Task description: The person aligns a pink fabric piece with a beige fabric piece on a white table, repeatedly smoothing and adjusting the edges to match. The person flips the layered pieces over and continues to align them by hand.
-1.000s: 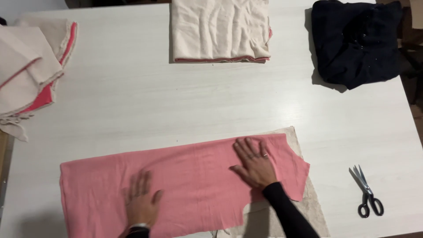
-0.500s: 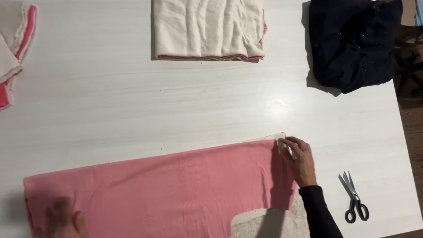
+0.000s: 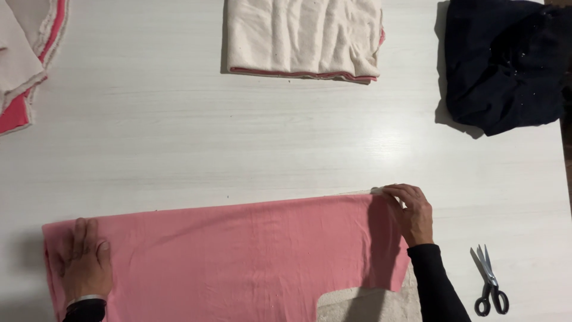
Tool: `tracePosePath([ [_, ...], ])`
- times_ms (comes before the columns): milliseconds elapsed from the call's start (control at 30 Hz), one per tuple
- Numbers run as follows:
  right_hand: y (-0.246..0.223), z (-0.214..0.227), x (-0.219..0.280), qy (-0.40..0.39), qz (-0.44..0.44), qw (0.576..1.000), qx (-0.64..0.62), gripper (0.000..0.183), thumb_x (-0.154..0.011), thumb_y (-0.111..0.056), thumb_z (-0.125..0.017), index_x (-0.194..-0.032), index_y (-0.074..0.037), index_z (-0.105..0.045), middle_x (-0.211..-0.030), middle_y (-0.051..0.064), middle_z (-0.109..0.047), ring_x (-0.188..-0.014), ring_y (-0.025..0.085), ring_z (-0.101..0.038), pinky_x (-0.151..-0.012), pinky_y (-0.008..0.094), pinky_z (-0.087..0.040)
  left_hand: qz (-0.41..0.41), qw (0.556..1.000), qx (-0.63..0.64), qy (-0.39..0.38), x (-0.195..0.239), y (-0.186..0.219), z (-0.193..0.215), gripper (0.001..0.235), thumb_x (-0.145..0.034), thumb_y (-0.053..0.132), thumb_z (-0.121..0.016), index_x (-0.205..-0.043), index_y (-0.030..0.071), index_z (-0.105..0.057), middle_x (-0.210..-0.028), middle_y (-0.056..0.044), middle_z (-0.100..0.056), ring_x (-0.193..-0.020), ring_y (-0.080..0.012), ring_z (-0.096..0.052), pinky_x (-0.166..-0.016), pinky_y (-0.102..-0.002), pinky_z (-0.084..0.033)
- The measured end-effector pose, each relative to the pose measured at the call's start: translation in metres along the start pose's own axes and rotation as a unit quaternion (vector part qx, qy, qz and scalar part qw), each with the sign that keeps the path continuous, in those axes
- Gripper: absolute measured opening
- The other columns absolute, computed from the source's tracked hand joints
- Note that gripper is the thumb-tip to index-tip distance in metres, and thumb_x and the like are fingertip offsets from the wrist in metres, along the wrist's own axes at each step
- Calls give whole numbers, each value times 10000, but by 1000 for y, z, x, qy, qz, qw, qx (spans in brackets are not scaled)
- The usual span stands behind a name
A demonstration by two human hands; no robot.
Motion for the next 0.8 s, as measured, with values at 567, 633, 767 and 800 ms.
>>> tracePosePath([
  [567,-1,-9,5,43,115,981,150,214,-959,-225,-666,-1132,-236,-793,-1162,-61,-766,-1163,166,-681,-1085,385,-498,36,997,34,51,5,-3,10,684,-1011,401,-313,-1660,218,-199,-1736,-7,-156,-1579,-355,-112,-1248,-579,-43],
  [633,-10,-15,5,43,102,981,156,215,-993,-195,-641,-1148,-235,-786,-1185,-64,-761,-1167,174,-680,-1092,382,-500,29,997,36,55,7,-4,11,683,-1013,406,-320,-1659,211,-211,-1737,-14,-167,-1578,-358,-125,-1250,-576,-42],
  [767,-28,-15,15,96,111,971,189,309,-983,-166,-614,-1260,-202,-747,-1294,-17,-723,-1225,234,-648,-1112,437,-475,-4,996,-3,90,8,-4,12,669,-1018,333,-400,-1650,137,-300,-1735,-70,-259,-1566,-390,-199,-1284,-587,-74],
  [800,-34,-18,18,96,115,971,186,309,-983,-166,-614,-1260,-202,-747,-1294,-17,-723,-1225,234,-648,-1112,437,-475,-1,996,-6,93,11,10,16,669,-1018,333,-400,-1650,137,-300,-1735,-70,-259,-1566,-390,-199,-1284,-587,-74],
])
Point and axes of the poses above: each hand's wrist, its own x-axis away from the middle knuckle, its own z-axis out of the back of the hand, y = z × x, the point moved 7 cm from there along -x, towards the middle knuckle
